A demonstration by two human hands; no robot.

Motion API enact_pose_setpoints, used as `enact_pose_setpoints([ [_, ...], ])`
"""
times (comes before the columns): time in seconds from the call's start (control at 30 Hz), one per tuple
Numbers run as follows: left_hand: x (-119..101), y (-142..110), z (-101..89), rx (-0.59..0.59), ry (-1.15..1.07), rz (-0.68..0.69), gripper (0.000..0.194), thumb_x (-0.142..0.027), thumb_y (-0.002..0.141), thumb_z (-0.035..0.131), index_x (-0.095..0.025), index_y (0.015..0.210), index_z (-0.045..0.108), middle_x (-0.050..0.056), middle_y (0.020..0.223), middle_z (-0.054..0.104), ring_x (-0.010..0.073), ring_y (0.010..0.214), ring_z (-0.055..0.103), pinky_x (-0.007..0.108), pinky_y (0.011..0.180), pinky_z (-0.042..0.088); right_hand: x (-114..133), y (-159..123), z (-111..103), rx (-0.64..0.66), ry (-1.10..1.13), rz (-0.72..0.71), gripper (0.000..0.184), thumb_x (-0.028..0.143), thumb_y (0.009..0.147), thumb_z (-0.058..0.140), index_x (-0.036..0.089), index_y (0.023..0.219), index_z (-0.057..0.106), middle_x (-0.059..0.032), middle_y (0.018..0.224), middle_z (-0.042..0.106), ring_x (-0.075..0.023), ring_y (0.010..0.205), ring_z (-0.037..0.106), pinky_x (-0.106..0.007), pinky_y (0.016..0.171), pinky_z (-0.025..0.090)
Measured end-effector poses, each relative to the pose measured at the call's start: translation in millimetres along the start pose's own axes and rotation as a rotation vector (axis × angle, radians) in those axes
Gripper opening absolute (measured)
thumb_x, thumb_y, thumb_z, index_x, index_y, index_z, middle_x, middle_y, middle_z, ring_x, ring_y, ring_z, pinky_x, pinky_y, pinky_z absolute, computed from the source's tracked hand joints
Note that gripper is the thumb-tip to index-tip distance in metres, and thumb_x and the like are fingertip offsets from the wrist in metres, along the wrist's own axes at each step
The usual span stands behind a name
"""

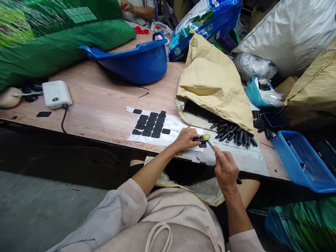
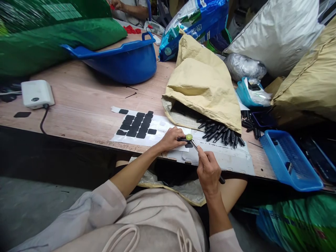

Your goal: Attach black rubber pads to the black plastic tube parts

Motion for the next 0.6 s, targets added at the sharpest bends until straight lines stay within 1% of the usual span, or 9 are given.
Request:
enact_pose_setpoints([
  [0.13,2,1,1.3,-0.004,-0.008,0.007,0.020,-0.035,0.085,0.076,-0.027,0.103,0.080,0.003,0.096,0.071,0.0234,0.100,0.058,0.038,0.094,0.040,-3,-4,8,0.029,-0.067,-0.005,0.039,0.018,0.101,0.050,0.031,0.131,0.072,-0.0033,0.089,0.069,-0.0133,0.077,0.064,-0.024,0.066,0.043],
  [0.3,2,1,1.3,0.012,-0.020,0.006,0.021,-0.033,0.086,0.075,-0.027,0.105,0.081,0.004,0.095,0.070,0.0237,0.100,0.058,0.039,0.095,0.040,-9,-8,0,-0.063,-0.030,0.027,0.039,0.019,0.102,0.052,0.030,0.134,0.071,-0.0042,0.092,0.070,-0.0136,0.080,0.066,-0.024,0.073,0.045],
  [0.47,2,0,0.0,0.015,-0.024,-0.003,0.022,-0.032,0.085,0.074,-0.026,0.106,0.081,0.003,0.095,0.071,0.0236,0.100,0.059,0.039,0.096,0.041,-14,-9,1,-0.022,-0.052,0.052,0.038,0.021,0.102,0.050,0.029,0.131,0.073,-0.0040,0.090,0.071,-0.0140,0.080,0.066,-0.024,0.071,0.045],
  [0.6,1,-1,-0.7,0.007,-0.010,-0.010,0.020,-0.032,0.085,0.074,-0.025,0.103,0.081,0.003,0.095,0.071,0.0242,0.100,0.059,0.040,0.097,0.041,-24,-7,-12,-0.076,-0.024,0.064,0.034,0.025,0.102,0.053,0.025,0.129,0.073,-0.0066,0.096,0.074,-0.0171,0.086,0.068,-0.027,0.077,0.049],
])
Point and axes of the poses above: each hand's wrist, its own y-axis towards the middle knuckle, its own z-axis out of the palm, x = y × z, the point moved 5 cm from there along y, towards the middle knuckle
